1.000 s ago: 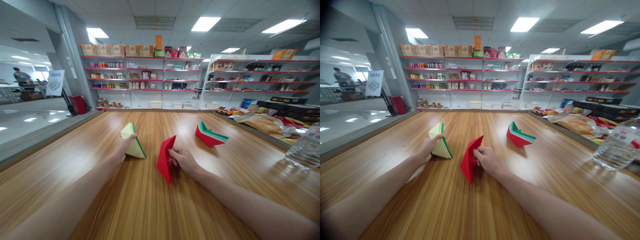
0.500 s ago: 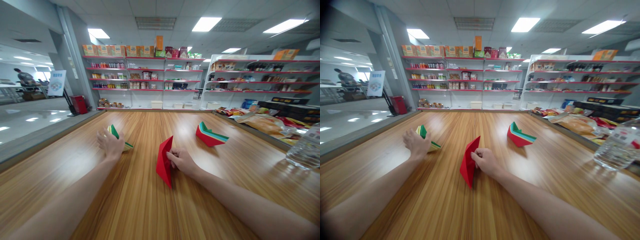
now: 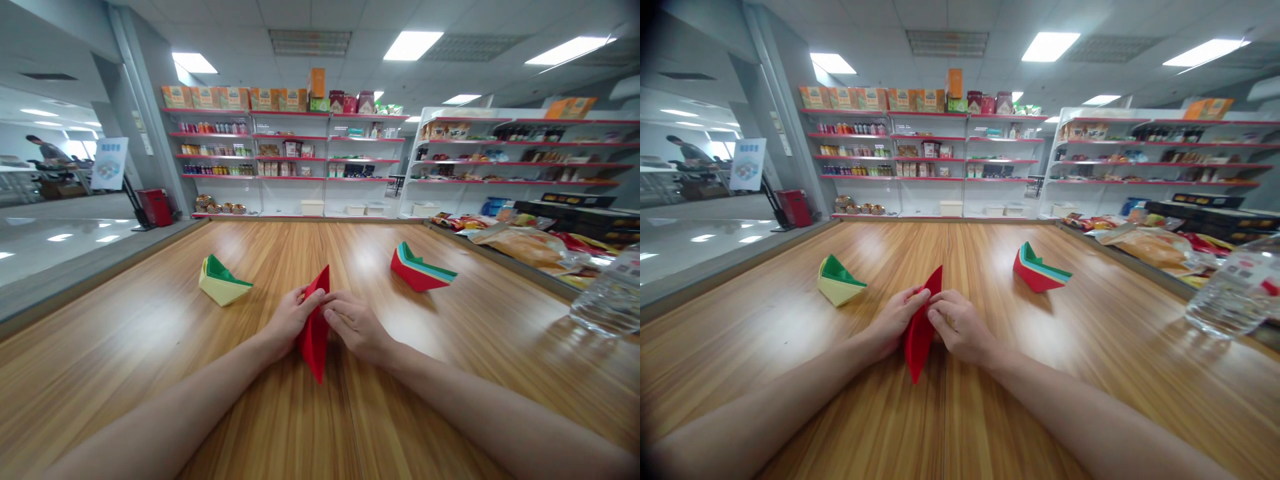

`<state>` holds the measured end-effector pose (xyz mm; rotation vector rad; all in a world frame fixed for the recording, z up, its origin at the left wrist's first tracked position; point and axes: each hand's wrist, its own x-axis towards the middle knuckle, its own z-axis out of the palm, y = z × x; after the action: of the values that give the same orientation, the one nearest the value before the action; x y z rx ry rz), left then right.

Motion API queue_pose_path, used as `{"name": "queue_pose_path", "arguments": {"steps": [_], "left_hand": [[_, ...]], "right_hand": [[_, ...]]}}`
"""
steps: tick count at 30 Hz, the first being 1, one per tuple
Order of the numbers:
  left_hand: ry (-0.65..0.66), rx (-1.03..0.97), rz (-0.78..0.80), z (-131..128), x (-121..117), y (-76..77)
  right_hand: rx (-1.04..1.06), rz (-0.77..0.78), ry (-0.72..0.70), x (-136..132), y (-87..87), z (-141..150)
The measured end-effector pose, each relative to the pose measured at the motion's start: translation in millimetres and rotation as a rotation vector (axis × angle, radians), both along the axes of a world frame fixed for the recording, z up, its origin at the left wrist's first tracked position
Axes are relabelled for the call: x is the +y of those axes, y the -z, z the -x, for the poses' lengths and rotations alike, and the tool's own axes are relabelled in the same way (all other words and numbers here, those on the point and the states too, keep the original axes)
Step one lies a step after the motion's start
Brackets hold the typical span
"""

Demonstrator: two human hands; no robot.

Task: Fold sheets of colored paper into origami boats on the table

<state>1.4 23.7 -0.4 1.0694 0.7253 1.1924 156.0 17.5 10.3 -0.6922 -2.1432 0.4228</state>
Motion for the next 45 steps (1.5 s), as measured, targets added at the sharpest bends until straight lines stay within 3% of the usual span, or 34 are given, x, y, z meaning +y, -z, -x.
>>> {"name": "queue_pose_path", "arguments": {"steps": [7, 11, 14, 18, 22, 28, 40, 45], "left_hand": [[0.109, -0.141, 0.242, 12, -1, -7.8], [0.292, -0.097, 0.081, 13, -7, -14.2], [0.31, -0.062, -0.016, 13, -8, -14.4], [0.245, -0.122, 0.135, 15, -6, -9.0], [0.281, -0.162, 0.323, 19, -4, -7.1], [0.388, -0.149, 0.341, 19, -1, -8.3], [0.426, -0.229, 0.335, 21, 0, -11.1], [0.244, -0.208, 0.344, 14, -3, -10.5]], "right_hand": [[-0.109, -0.253, 0.147, 2, 1.2, -2], [-0.222, -0.278, 0.147, -2, -1.3, -3], [-0.278, -0.287, 0.187, -4, -2.0, -2], [-0.255, -0.322, 0.262, -4, -2.4, -1], [-0.197, -0.353, 0.388, -3, -3.9, -1], [-0.15, -0.336, 0.557, 4, 0.8, -2], [0.125, -0.003, 0.355, 13, 6.2, -3], [0.207, 0.133, 0.229, 14, 8.4, -4]]}}
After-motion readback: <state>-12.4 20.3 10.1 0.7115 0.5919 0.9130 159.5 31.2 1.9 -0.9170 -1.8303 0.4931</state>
